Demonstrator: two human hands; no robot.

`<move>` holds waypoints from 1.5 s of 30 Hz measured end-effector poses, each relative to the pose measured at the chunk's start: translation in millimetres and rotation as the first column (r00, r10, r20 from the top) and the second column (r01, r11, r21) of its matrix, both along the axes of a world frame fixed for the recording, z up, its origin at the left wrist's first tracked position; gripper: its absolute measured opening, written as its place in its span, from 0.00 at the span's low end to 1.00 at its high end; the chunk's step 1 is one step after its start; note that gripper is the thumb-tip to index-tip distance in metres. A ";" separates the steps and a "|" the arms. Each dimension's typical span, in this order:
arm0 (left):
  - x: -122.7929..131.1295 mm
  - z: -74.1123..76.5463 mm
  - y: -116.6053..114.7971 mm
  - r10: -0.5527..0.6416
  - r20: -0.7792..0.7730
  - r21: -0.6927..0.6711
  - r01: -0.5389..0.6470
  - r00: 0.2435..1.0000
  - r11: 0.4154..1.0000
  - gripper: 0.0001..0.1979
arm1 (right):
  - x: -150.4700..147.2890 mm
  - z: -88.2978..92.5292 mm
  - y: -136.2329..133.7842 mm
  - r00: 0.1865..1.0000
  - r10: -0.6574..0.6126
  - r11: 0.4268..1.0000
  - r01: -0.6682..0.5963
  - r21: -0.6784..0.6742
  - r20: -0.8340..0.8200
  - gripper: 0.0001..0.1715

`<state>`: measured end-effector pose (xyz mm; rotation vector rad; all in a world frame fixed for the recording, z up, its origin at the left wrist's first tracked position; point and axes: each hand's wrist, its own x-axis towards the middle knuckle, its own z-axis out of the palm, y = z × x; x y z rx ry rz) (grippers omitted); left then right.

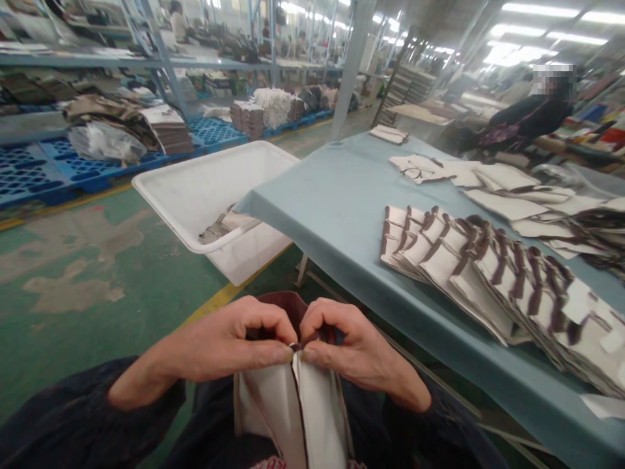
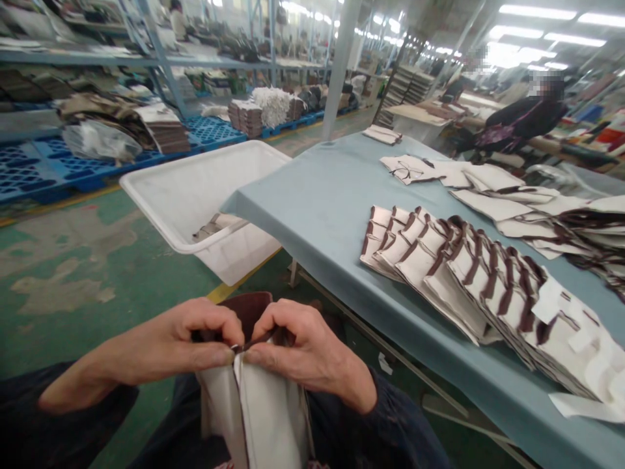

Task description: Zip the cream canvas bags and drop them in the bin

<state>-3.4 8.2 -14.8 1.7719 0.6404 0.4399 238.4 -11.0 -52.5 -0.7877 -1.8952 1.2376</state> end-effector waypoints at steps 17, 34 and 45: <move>4.9 9.3 -15.4 0.130 -0.128 0.178 -0.106 0.983 0.978 0.09 | -2.1 9.8 -18.4 0.990 -0.128 0.973 0.137 0.184 -0.058 0.02; 0.1 -9.9 -29.5 0.300 -0.114 0.088 -0.291 0.947 0.953 0.10 | -10.1 7.5 -19.8 0.992 -0.124 0.934 0.112 0.339 0.014 0.04; -8.7 -18.4 -35.0 0.279 -0.175 0.118 -0.261 0.944 0.958 0.14 | -16.6 8.3 -16.2 0.979 -0.162 0.935 0.112 0.336 0.126 0.03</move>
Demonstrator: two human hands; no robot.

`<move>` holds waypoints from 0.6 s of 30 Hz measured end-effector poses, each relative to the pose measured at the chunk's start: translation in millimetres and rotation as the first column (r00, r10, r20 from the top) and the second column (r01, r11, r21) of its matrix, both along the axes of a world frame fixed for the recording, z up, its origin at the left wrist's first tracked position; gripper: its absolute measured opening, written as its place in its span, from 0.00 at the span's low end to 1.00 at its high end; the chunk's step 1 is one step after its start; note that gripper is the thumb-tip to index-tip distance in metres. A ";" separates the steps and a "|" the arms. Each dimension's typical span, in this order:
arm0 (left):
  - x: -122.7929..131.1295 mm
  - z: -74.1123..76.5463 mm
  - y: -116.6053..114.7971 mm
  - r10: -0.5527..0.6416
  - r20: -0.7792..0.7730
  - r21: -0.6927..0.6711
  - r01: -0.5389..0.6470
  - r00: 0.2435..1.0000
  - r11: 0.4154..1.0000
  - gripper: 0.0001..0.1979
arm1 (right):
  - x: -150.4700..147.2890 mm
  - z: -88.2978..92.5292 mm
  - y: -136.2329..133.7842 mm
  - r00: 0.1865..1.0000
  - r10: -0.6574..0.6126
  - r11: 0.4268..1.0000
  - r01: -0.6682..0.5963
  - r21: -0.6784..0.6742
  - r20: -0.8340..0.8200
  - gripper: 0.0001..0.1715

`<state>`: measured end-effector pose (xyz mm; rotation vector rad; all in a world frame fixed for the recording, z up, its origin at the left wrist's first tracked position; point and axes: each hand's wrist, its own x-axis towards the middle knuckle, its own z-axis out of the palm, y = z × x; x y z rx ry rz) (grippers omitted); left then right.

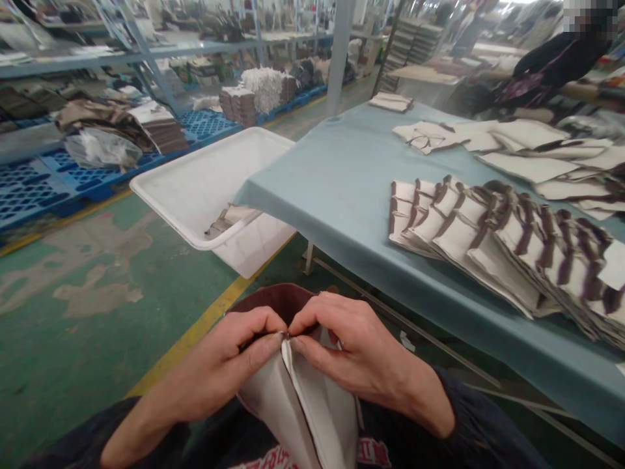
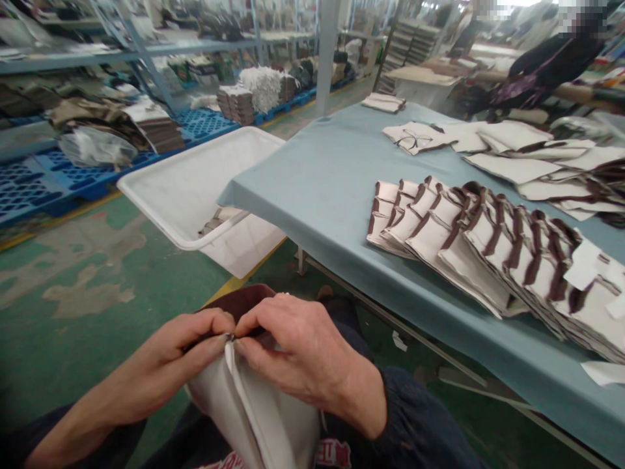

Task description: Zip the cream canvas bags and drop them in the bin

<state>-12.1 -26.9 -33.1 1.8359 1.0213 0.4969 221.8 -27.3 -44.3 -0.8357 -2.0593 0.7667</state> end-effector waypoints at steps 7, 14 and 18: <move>3.4 14.8 -7.9 0.056 -0.130 0.114 -0.041 0.990 0.993 0.15 | 1.4 -6.3 4.5 0.997 0.018 0.994 -0.026 0.108 0.071 0.06; 10.6 7.7 -10.7 0.158 -0.016 0.048 -0.157 0.987 0.986 0.15 | 3.9 -1.4 1.6 0.993 0.012 0.994 -0.025 0.110 0.121 0.08; 10.2 3.2 -11.9 0.173 0.027 0.025 -0.174 0.985 0.984 0.15 | 5.2 1.6 1.2 0.992 0.029 0.996 -0.039 0.083 0.126 0.10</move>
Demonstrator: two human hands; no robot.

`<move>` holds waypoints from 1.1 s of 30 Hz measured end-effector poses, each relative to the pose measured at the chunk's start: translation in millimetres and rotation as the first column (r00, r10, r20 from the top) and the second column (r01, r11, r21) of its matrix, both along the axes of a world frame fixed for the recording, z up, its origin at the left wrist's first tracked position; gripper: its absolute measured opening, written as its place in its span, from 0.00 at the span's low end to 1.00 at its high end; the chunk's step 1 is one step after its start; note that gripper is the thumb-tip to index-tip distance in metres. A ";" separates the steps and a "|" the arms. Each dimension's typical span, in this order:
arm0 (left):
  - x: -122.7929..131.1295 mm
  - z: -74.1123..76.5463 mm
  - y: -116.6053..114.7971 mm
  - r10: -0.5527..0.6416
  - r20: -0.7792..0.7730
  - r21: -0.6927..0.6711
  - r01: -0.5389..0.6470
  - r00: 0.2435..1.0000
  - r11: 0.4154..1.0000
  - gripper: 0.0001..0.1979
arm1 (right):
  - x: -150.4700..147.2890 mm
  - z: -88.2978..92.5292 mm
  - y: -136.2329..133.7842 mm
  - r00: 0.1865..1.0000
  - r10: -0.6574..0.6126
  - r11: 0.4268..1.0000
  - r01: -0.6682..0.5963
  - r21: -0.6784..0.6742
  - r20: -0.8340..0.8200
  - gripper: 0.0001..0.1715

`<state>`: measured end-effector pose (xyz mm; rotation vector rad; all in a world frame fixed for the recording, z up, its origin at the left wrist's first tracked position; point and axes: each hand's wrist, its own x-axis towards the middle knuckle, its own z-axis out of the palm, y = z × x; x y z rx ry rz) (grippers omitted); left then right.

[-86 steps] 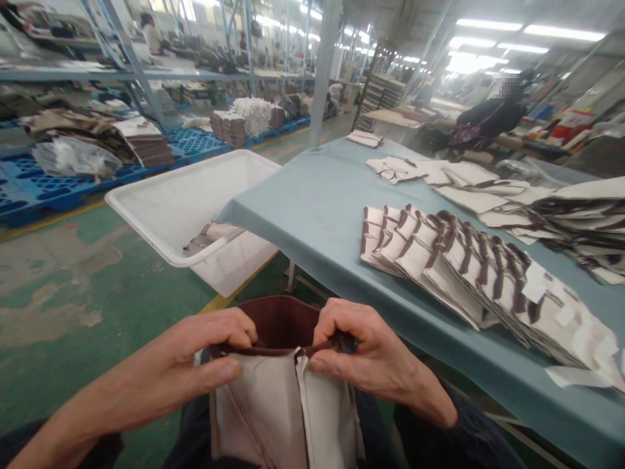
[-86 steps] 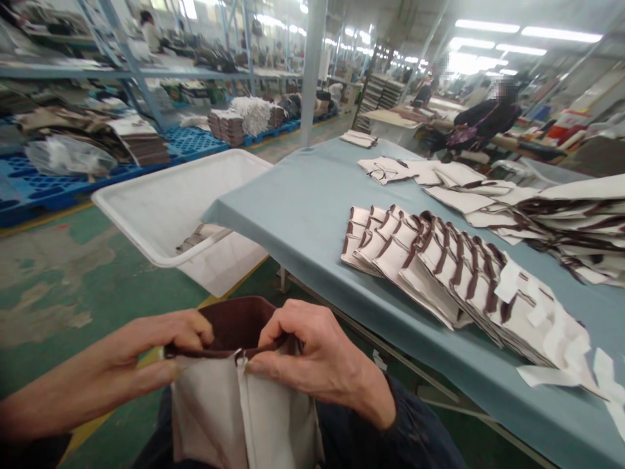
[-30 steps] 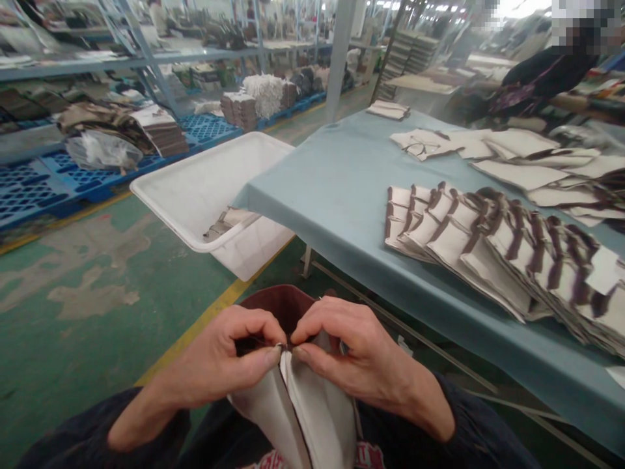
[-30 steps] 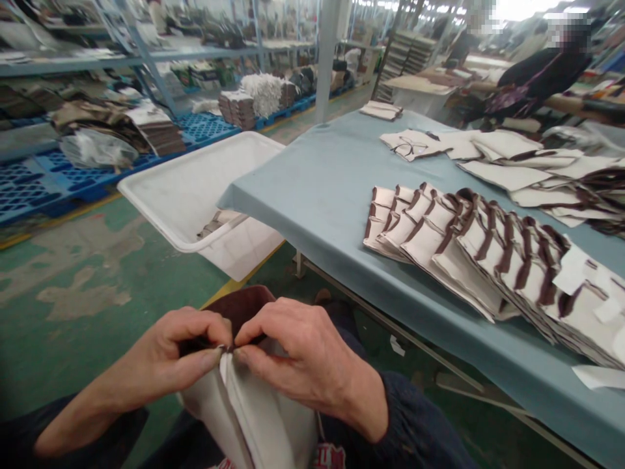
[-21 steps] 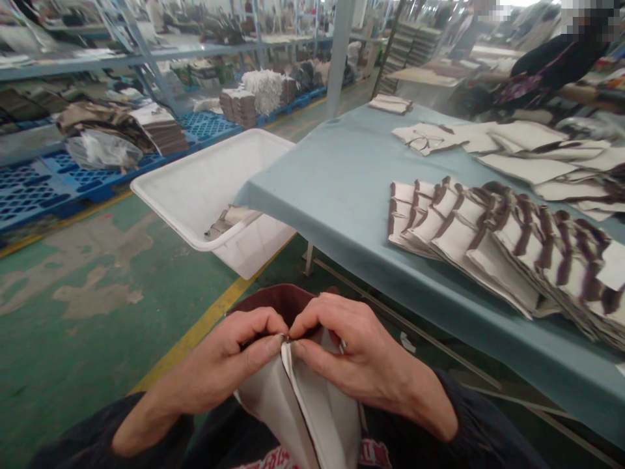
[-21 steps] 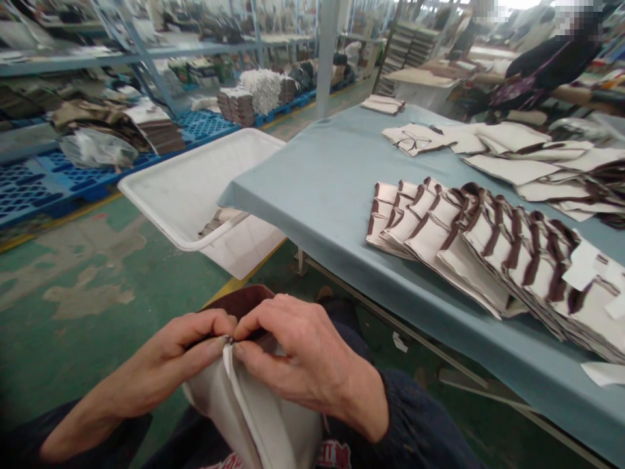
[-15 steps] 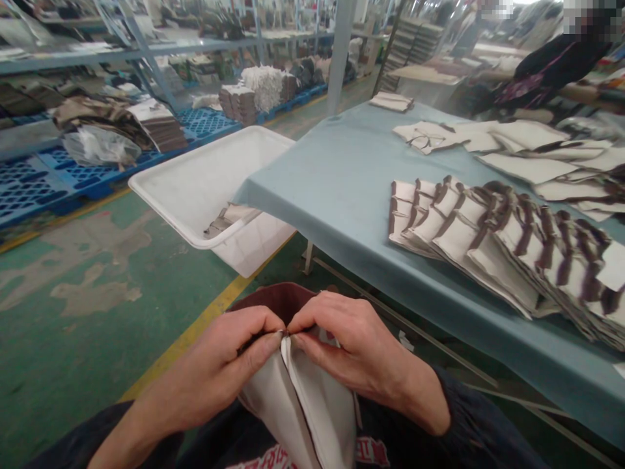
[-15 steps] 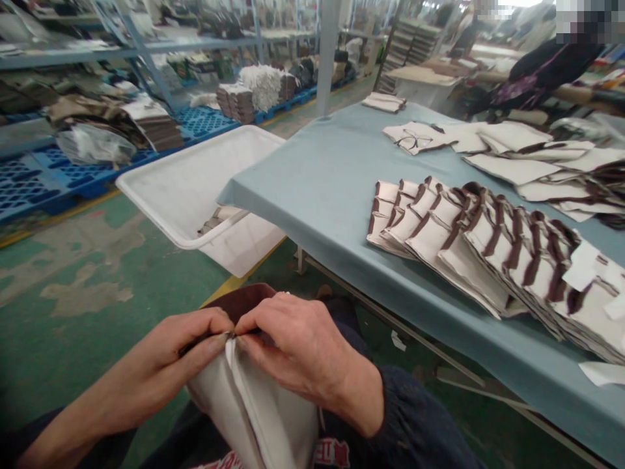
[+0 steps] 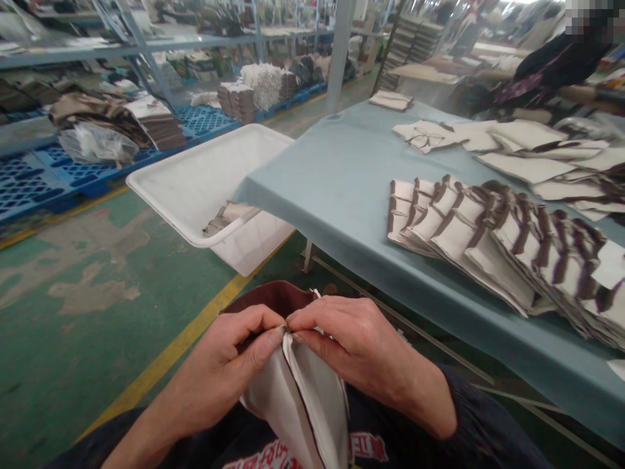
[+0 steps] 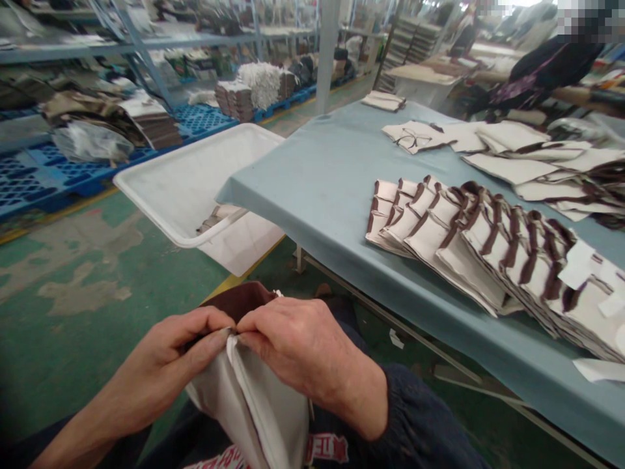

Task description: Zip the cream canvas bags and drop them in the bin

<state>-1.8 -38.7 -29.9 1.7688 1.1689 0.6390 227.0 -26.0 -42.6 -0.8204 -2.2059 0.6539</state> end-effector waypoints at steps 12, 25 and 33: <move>9.4 0.2 2.9 0.045 0.005 0.015 -0.045 0.999 0.999 0.13 | -6.6 2.1 1.0 0.980 -0.167 0.977 0.149 0.153 0.107 0.10; 2.8 -6.9 4.4 -0.005 0.068 0.003 0.004 0.998 1.000 0.09 | -4.3 13.4 12.6 0.999 -0.030 0.911 0.008 -0.411 -0.046 0.07; 5.4 -8.9 7.4 0.002 0.097 -0.048 0.003 0.995 0.999 0.08 | -4.5 22.4 15.8 0.999 0.038 0.887 -0.029 -0.461 0.010 0.07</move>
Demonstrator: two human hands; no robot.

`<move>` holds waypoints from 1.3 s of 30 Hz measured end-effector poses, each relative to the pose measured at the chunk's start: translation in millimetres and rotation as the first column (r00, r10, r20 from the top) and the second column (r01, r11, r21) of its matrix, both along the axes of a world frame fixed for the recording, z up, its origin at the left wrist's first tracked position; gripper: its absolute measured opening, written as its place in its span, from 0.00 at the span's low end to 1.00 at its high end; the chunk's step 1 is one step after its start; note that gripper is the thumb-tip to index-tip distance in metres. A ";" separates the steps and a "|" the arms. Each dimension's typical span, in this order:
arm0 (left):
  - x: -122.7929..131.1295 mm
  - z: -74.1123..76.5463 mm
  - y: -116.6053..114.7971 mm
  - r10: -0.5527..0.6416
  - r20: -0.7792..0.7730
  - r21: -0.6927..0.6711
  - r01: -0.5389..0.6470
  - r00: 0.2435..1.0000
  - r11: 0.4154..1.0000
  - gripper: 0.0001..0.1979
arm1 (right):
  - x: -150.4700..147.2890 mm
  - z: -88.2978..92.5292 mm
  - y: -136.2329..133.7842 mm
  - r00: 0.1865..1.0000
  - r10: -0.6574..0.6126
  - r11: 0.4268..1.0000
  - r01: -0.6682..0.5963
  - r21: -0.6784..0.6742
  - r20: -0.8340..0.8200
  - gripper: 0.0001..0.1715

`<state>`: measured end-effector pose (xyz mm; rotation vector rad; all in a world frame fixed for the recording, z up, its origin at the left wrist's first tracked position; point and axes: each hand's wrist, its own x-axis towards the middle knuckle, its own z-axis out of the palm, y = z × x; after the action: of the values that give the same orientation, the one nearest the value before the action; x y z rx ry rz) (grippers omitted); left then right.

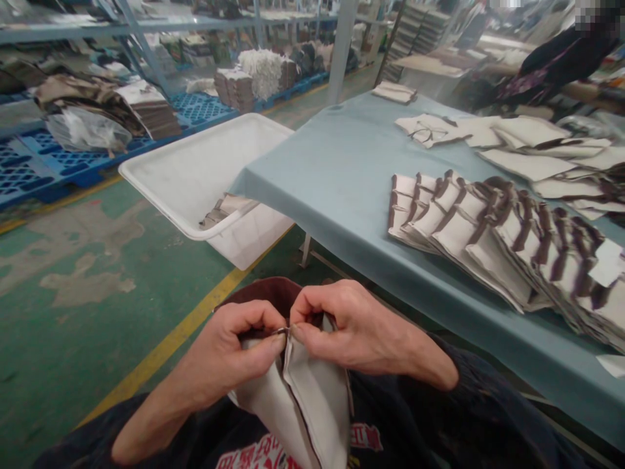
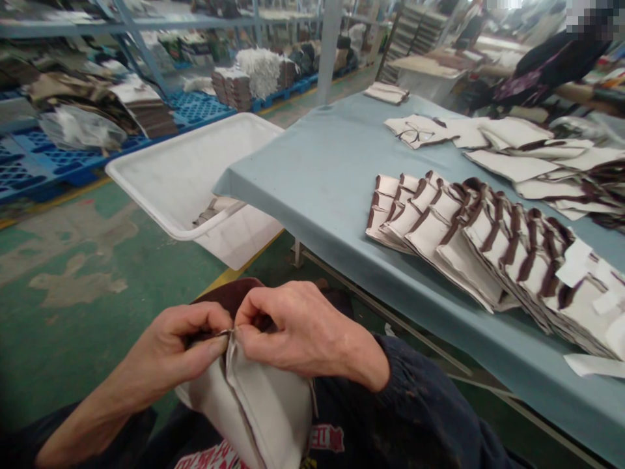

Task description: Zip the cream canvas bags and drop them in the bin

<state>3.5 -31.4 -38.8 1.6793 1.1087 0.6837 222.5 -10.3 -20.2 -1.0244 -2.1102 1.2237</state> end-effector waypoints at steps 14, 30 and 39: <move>-3.0 25.7 17.9 -0.133 -0.311 0.302 0.231 0.941 0.925 0.07 | 0.3 1.8 10.0 0.999 0.016 1.000 -0.016 -0.011 0.040 0.05; -2.8 20.8 16.5 -0.104 -0.119 0.086 0.114 0.987 0.990 0.09 | -2.4 2.0 3.5 0.994 -0.056 0.995 0.047 0.093 0.090 0.01; -4.5 16.9 12.5 -0.108 -0.148 0.217 0.139 0.983 0.966 0.11 | -9.5 -11.8 5.8 0.998 -0.054 0.969 0.044 -0.243 -0.032 0.05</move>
<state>-1.0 -18.9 -22.0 1.9980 1.0386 0.6430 213.0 -4.5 -31.9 -1.1397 -1.9285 1.4908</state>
